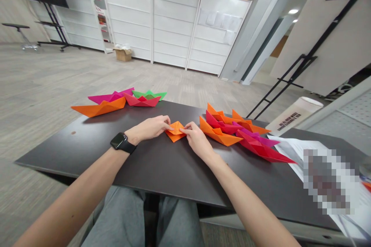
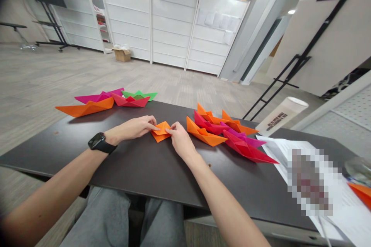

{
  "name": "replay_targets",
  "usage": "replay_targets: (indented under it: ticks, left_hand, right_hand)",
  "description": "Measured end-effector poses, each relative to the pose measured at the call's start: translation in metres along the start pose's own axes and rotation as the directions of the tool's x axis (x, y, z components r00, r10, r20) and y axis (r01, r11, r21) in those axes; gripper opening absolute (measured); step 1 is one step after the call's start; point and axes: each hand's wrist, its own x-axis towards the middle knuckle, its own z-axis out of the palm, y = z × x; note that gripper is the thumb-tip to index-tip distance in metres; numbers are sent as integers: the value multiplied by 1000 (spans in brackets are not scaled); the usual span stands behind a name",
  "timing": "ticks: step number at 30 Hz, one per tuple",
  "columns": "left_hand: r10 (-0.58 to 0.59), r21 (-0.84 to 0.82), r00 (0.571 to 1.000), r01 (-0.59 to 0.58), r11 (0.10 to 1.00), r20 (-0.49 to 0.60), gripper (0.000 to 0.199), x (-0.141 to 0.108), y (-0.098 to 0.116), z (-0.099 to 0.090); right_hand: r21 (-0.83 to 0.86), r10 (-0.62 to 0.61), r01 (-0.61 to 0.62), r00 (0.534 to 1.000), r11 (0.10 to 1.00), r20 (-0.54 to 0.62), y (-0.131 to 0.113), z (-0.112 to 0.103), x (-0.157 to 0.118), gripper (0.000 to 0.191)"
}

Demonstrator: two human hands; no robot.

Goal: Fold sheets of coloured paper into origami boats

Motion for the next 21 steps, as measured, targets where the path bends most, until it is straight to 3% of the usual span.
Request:
replay_targets:
  ticks: [3, 6, 10, 16, 21]
  left_hand:
    - [37, -43, 998, -35, 998, 59, 32, -2, 0, -2]
    - [-12, -147, 1000, 16, 989, 28, 33, 0, 1, 1]
    - [-61, -185, 998, 55, 981, -23, 27, 5, 4, 9]
    - [-148, -312, 987, 123, 942, -58, 62, 7, 17, 10]
    - [-255, -563, 965, 180, 806, -56, 72, 10, 17, 14]
  right_hand:
    - [-82, -73, 78, 995, 994, 68, -6, -5, -2, 44]
    - [-59, -174, 186, 970, 981, 169, -14, -11, -3, 54]
    - [-54, -169, 186, 958, 981, 230, -20, -17, -3, 52]
    - [-31, -170, 185, 948, 982, 270, -17, -20, -4, 50]
    - [120, -180, 157, 960, 980, 213, -16, -16, -5, 42]
